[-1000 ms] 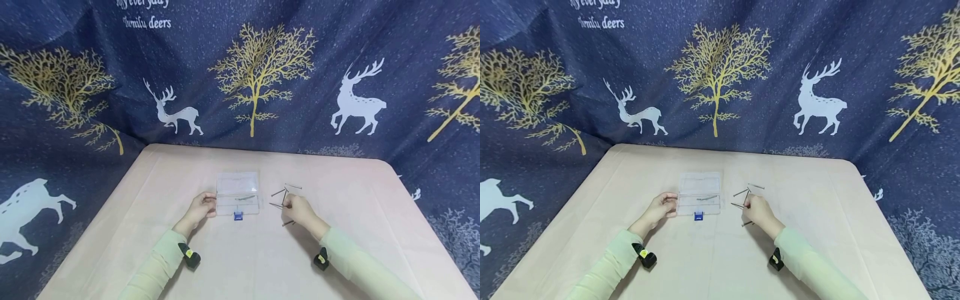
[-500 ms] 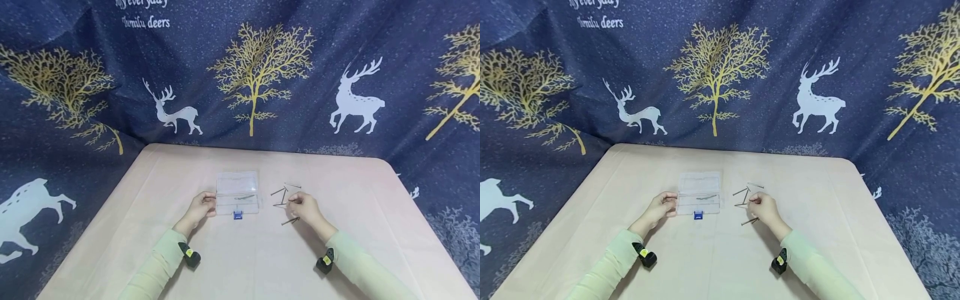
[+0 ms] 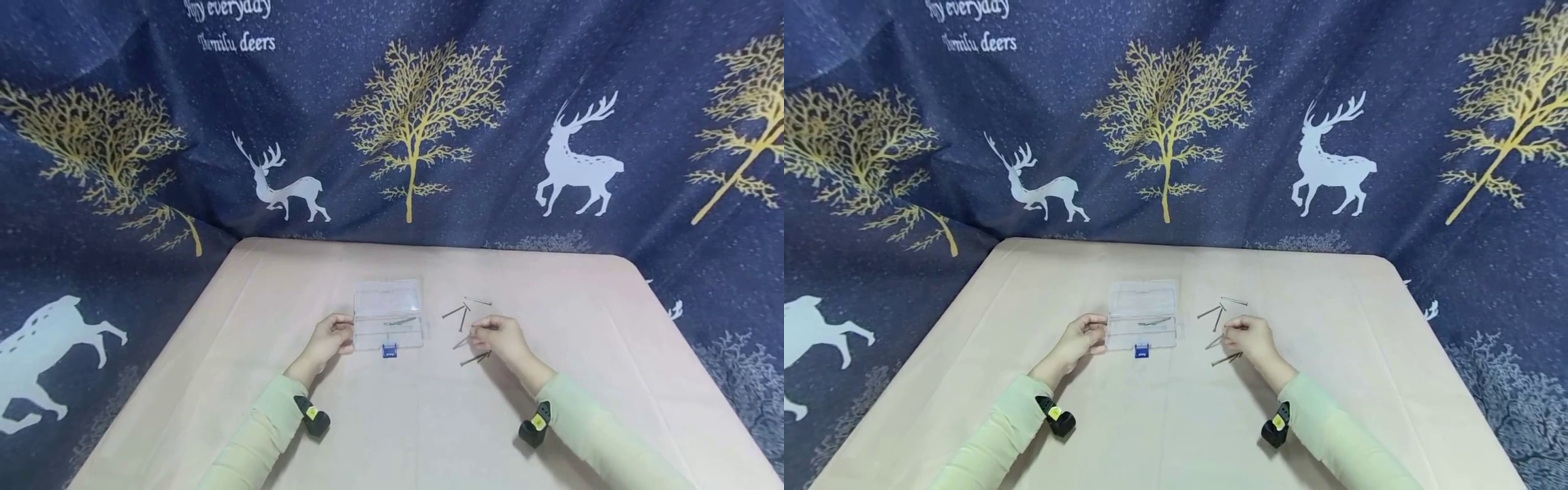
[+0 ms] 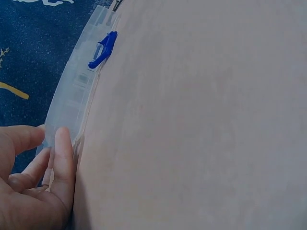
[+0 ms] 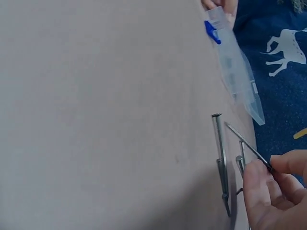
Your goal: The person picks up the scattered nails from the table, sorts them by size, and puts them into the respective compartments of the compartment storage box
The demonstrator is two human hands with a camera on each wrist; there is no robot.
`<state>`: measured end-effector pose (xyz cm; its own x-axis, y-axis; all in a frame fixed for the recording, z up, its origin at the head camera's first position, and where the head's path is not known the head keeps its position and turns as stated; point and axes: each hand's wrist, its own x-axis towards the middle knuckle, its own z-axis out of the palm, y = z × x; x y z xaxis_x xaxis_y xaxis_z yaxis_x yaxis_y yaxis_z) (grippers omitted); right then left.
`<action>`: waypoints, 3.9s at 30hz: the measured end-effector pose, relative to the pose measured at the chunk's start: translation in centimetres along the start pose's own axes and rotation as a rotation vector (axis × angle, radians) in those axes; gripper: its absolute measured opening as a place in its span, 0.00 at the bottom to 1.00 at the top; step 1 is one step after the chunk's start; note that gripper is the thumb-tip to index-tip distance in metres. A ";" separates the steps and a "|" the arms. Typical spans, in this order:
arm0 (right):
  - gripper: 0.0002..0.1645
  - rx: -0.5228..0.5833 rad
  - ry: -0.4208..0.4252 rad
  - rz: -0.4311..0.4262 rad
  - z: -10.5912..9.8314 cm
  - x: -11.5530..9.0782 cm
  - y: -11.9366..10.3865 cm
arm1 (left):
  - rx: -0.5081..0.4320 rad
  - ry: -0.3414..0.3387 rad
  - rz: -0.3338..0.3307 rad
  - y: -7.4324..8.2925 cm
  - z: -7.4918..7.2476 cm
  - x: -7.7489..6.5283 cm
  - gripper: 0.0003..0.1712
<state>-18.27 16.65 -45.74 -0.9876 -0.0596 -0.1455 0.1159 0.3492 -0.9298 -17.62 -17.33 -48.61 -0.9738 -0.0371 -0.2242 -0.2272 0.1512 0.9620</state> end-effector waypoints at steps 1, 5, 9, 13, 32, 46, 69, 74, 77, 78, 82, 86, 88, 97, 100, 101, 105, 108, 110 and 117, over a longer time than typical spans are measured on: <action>0.13 0.026 0.000 0.010 0.0 0.0 -0.1 | 0.003 -0.001 0.000 -0.1 0.0 0.0 0.20; 0.15 0.106 0.005 0.074 -0.1 0.0 -0.1 | 0.010 -0.006 0.002 -0.2 -0.1 0.0 0.20; 0.17 0.176 0.007 0.135 -0.2 0.1 -0.1 | 0.021 -0.011 0.010 -0.3 -0.2 0.0 0.19; 0.18 0.208 -0.002 0.165 -0.3 0.1 0.0 | 0.027 -0.006 0.017 -0.2 0.0 -0.1 0.19; 0.21 0.399 0.032 0.103 0.2 0.9 -2.3 | -0.008 -0.015 0.016 0.8 -0.1 -0.6 0.20; 0.18 0.505 0.060 0.057 3.1 2.1 -3.5 | 0.029 -0.013 0.016 0.2 -0.1 -0.2 0.19; 0.13 0.453 -0.010 0.056 8.3 4.0 -3.7 | 0.026 0.013 0.005 -0.1 -0.1 0.3 0.18; 0.12 0.422 -0.005 0.045 9.1 4.1 -3.6 | 0.020 0.010 0.002 -0.4 -0.1 0.3 0.17; 0.11 0.397 -0.013 0.029 9.5 4.1 -3.9 | 0.017 0.013 0.008 -0.4 -0.2 0.2 0.17; 0.11 0.391 -0.018 0.025 9.7 4.2 -4.0 | 0.017 0.015 0.011 -0.4 -0.2 0.2 0.17; 0.11 0.371 -0.029 0.012 10.2 4.4 -4.3 | 0.020 0.024 0.012 -0.3 -0.2 0.1 0.16; 0.10 0.367 -0.027 0.011 10.5 4.5 -4.2 | 0.023 0.024 0.014 -0.1 -0.1 0.0 0.17; 0.09 0.364 -0.028 0.009 10.6 4.5 -4.1 | 0.019 0.020 0.018 0.3 -0.1 -0.2 0.17; 0.10 0.323 -0.064 -0.052 10.2 4.2 -3.7 | 0.006 0.022 0.022 -0.5 -0.2 0.4 0.16; 0.07 0.349 -0.074 -0.131 10.0 3.8 -3.4 | 0.007 0.019 0.032 -0.4 -0.2 0.3 0.16; 0.07 0.348 -0.070 -0.149 9.9 3.6 -3.3 | 0.008 0.022 0.033 -0.4 -0.2 0.2 0.16; 0.10 0.271 -0.030 -0.113 9.2 3.2 -3.2 | 0.012 0.035 0.029 -0.4 0.1 0.2 0.16; 0.11 0.171 -0.015 -0.101 8.5 2.5 -3.2 | 0.017 0.046 0.022 -0.4 0.3 0.2 0.16; 0.11 0.109 -0.009 -0.104 8.0 1.9 -3.3 | 0.018 0.049 0.018 -0.4 0.4 0.2 0.15; 0.09 -0.089 0.049 -0.201 6.8 0.2 -2.9 | 0.033 0.057 0.029 -0.4 0.1 -0.2 0.16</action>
<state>-18.09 9.30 -45.32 -0.9940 -0.0921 0.0583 -0.0916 0.4161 -0.9047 -17.36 -17.27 -48.96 -0.9784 -0.0888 -0.1864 -0.2002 0.1859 0.9620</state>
